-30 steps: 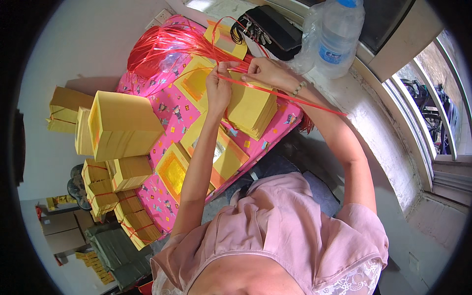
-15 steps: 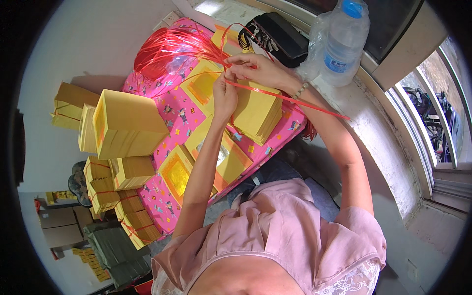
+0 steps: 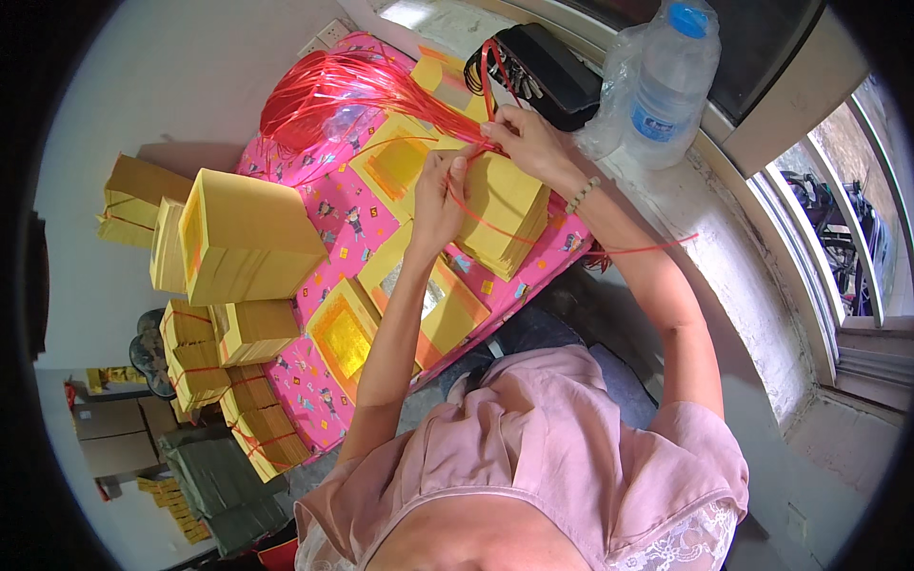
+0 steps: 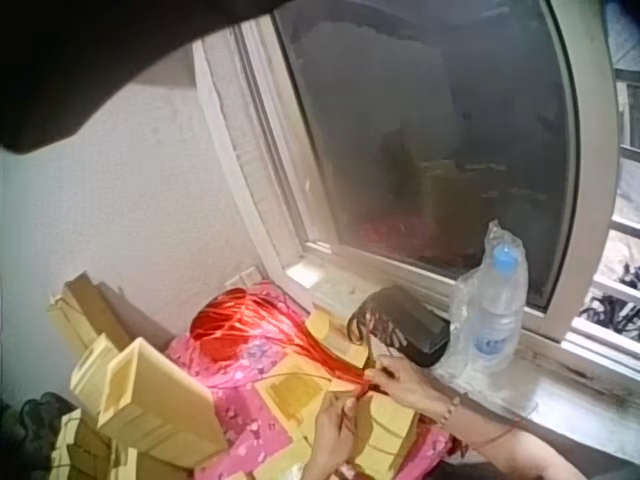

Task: Bundling and tying stacks of joss paper sheets with red plastic ribbon.

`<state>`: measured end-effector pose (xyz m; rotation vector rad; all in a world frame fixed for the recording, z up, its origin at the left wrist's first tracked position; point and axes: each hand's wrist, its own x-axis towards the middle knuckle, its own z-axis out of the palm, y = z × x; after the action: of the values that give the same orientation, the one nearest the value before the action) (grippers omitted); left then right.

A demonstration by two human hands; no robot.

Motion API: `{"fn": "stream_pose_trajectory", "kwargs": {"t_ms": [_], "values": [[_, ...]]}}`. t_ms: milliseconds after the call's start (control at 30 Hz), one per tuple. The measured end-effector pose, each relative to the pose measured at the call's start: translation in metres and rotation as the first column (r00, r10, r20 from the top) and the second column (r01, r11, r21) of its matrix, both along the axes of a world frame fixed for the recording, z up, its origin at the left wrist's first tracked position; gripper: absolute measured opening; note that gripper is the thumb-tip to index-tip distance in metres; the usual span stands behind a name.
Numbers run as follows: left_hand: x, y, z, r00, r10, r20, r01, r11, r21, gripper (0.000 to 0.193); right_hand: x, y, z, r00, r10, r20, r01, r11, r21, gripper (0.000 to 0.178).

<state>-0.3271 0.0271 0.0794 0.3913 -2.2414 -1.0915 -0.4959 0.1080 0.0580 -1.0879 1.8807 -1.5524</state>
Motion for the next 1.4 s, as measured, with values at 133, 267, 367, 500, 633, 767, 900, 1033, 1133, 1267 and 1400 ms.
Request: {"fn": "stream_pose_trajectory", "kwargs": {"t_ms": [133,267,367,500,633,767,900,1033,1133,1267,1400], "values": [[0.007,0.012,-0.003,0.997,0.043,-0.071,-0.055,0.982,-0.183,0.027,-0.004,0.012,-0.006,0.999,0.020,-0.038,-0.015,0.994,0.105,0.024],[0.016,0.017,-0.007,0.994,0.111,0.017,-0.097,0.925,-0.368,0.021,-0.006,0.013,-0.013,0.998,0.052,0.022,-0.054,0.987,0.151,0.023],[0.021,0.019,-0.012,0.992,0.127,-0.023,-0.128,0.941,-0.314,0.020,-0.010,0.010,-0.024,0.993,0.064,0.095,-0.079,0.983,0.168,0.021],[0.031,0.016,-0.016,0.995,0.101,-0.023,-0.103,0.936,-0.336,0.019,-0.020,0.001,-0.043,0.979,0.112,0.172,-0.145,0.969,0.198,0.017],[0.036,0.010,-0.021,0.997,0.051,-0.056,-0.066,0.949,-0.310,0.018,-0.025,-0.006,-0.057,0.966,0.090,0.242,-0.149,0.960,0.236,0.015],[0.038,0.007,-0.028,0.996,0.063,-0.066,-0.079,0.956,-0.283,0.018,-0.023,-0.002,-0.051,0.966,0.089,0.243,-0.143,0.966,0.216,0.015],[0.040,0.005,-0.032,0.996,0.065,-0.065,-0.079,0.967,-0.241,0.018,-0.013,0.008,-0.026,0.995,0.035,0.095,-0.051,0.984,0.171,0.018],[0.041,0.005,-0.033,0.994,0.074,-0.075,-0.089,0.972,-0.218,0.019,0.004,0.026,0.007,0.929,-0.116,-0.351,0.186,0.967,0.172,0.027],[0.040,0.005,-0.033,0.994,0.073,-0.081,-0.089,0.975,-0.205,0.017,0.023,0.043,0.022,0.851,-0.228,-0.474,0.301,0.950,0.084,0.026],[0.040,0.005,-0.033,0.996,0.061,-0.072,-0.073,0.980,-0.186,0.018,0.048,0.072,0.024,0.789,-0.410,-0.458,0.440,0.897,-0.045,0.025],[0.040,0.004,-0.034,0.996,0.065,-0.065,-0.077,0.976,-0.202,0.021,0.078,0.095,0.008,0.767,-0.531,-0.360,0.538,0.838,-0.090,0.021]]}}
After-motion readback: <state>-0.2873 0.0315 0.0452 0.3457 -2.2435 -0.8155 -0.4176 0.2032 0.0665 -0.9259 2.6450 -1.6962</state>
